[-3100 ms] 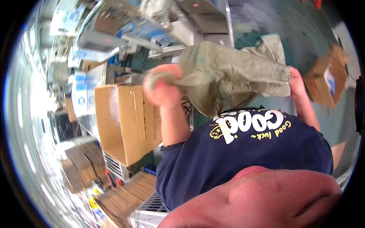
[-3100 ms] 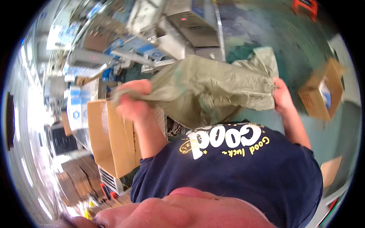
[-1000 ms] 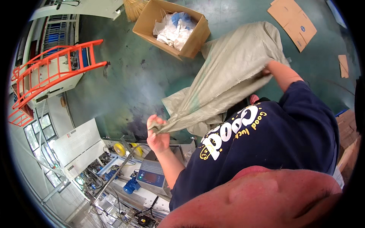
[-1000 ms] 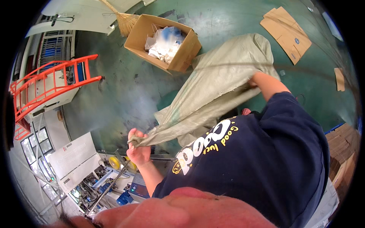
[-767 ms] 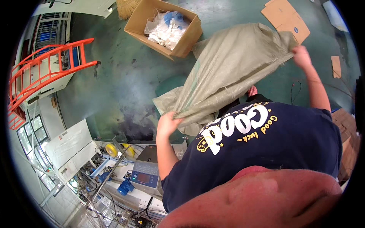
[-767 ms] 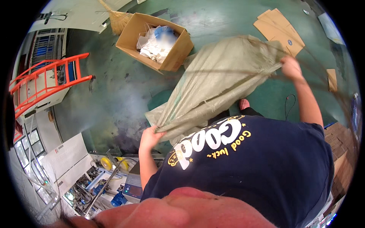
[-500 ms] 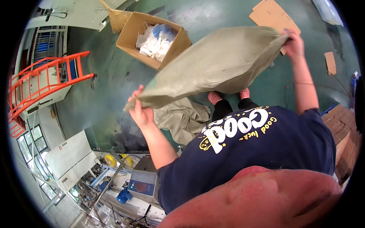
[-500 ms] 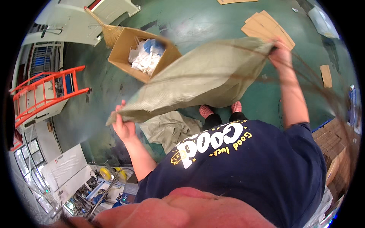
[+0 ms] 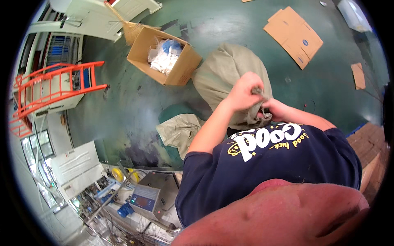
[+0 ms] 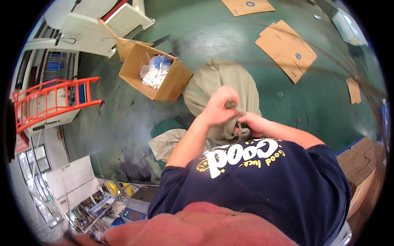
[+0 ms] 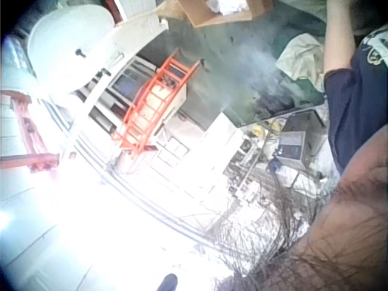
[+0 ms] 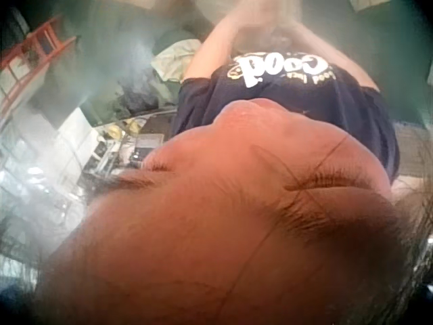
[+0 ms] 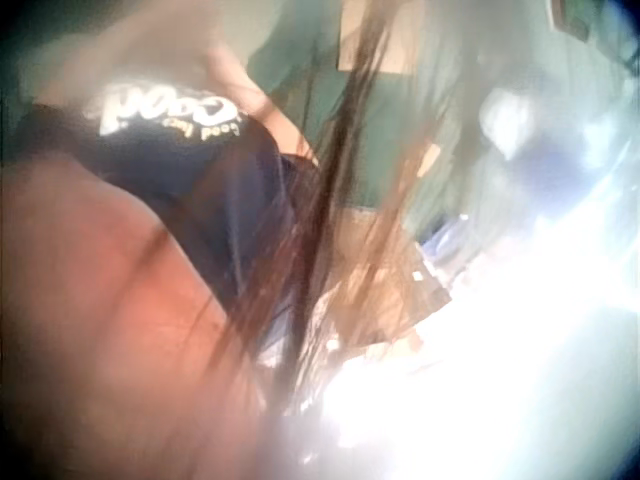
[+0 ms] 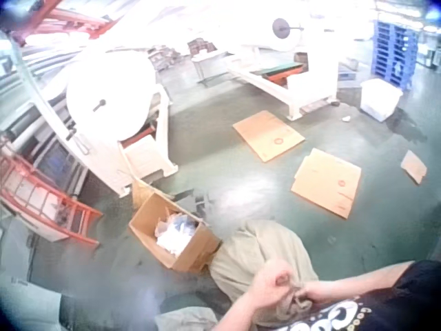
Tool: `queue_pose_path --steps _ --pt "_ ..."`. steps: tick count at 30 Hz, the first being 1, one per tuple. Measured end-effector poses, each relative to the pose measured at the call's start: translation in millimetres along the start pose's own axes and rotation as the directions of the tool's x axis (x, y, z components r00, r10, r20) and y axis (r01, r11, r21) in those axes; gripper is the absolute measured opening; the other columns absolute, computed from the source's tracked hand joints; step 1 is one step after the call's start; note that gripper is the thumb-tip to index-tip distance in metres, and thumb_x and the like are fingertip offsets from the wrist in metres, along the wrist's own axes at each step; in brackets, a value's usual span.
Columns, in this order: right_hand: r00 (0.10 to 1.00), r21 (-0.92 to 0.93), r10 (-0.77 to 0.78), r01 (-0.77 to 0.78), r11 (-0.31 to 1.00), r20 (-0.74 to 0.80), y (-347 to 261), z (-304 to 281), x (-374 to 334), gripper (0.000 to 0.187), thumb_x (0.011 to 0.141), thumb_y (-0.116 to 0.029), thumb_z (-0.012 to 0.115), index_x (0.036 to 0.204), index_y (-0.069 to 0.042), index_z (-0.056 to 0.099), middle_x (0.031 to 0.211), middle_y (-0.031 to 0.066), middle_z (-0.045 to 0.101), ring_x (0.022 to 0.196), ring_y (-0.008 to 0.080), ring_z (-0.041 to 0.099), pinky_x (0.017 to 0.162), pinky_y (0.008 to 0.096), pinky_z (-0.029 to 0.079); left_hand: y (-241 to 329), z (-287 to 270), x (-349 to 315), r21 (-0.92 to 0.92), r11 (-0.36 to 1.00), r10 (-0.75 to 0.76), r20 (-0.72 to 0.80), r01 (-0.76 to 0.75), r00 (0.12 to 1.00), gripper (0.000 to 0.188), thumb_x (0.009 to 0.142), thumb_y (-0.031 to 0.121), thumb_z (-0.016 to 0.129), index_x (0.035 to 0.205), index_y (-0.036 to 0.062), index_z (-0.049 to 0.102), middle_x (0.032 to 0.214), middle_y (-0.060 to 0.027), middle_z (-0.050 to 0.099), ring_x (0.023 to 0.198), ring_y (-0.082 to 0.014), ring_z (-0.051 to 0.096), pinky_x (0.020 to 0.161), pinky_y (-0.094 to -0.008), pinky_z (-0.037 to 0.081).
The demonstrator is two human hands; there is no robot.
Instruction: The person packs cartons into a cardboard box, seals it using a tape machine, replaces a roll of yellow tape on the machine, and then ties a large bag before sweeping the floor with a broom.
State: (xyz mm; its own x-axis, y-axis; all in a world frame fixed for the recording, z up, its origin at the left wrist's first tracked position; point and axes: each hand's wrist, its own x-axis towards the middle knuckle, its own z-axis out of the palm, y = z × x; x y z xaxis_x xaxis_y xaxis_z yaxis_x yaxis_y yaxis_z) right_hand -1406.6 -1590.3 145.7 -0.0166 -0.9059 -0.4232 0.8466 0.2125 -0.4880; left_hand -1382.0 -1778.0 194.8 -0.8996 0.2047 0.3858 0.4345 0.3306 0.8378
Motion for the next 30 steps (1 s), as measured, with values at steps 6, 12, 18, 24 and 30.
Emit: queue_pose_path --steps 6,12,18,24,30 --pt "0.851 -0.272 -0.258 0.142 0.952 -0.457 -35.9 22.0 -19.5 0.027 0.077 -0.007 0.058 0.101 0.003 0.055 0.090 0.0073 0.061 0.077 0.0120 0.057 0.067 0.0260 0.046 -55.6 59.2 -76.2 -0.481 0.743 -0.389 0.258 0.466 0.885 0.070 0.066 0.025 0.067 0.124 0.0014 0.037 0.114 -0.0125 0.050 0.106 -0.0207 0.046 0.092 -0.0313 0.036" --pt "0.606 -0.717 -0.661 0.204 0.667 -0.442 -83.0 7.9 -29.3 0.014 0.072 -0.006 0.061 0.086 -0.004 0.056 0.074 -0.0002 0.057 0.069 0.0098 0.053 0.062 0.0243 0.044 -44.8 42.1 -72.9 -0.641 0.424 -0.870 -0.091 0.640 0.484 0.037 0.076 0.027 0.063 0.096 -0.0037 0.058 0.093 -0.0100 0.061 0.078 -0.0184 0.056 0.070 -0.0334 0.044" --pt "0.958 -0.974 0.179 0.224 0.026 0.225 -45.6 78.8 18.4 0.015 0.071 -0.026 0.061 0.073 -0.011 0.059 0.068 0.0097 0.058 0.066 0.0281 0.057 0.060 0.0356 0.044 -52.2 -3.2 -52.4 0.301 0.877 -0.371 -0.075 0.376 0.926 0.035 0.081 0.009 0.046 0.115 0.0056 0.050 0.109 -0.0123 0.056 0.096 -0.0226 0.056 0.084 -0.0331 0.044" --pt "0.831 -0.919 -0.526 0.046 0.391 -0.182 -70.5 49.8 59.3 0.009 0.071 -0.012 0.061 0.077 -0.006 0.060 0.074 0.0099 0.061 0.069 0.0253 0.058 0.062 0.0322 0.046 -32.2 15.5 -81.6 -0.210 0.803 -0.440 0.423 0.558 0.792 0.050 0.063 0.007 0.058 0.112 0.0043 0.047 0.113 -0.0098 0.052 0.106 -0.0218 0.048 0.089 -0.0350 0.038" --pt "0.985 -0.794 0.009 0.143 -0.591 0.171 -34.4 150.7 105.6 0.007 0.068 -0.019 0.059 0.073 -0.014 0.060 0.071 0.0101 0.060 0.070 0.0317 0.059 0.054 0.0681 0.031 -149.8 87.3 -163.0 -0.395 0.691 -0.642 0.051 0.605 0.765 0.032 0.077 0.019 0.057 0.103 0.0030 0.052 0.100 -0.0065 0.056 0.095 -0.0210 0.054 0.085 -0.0371 0.043"
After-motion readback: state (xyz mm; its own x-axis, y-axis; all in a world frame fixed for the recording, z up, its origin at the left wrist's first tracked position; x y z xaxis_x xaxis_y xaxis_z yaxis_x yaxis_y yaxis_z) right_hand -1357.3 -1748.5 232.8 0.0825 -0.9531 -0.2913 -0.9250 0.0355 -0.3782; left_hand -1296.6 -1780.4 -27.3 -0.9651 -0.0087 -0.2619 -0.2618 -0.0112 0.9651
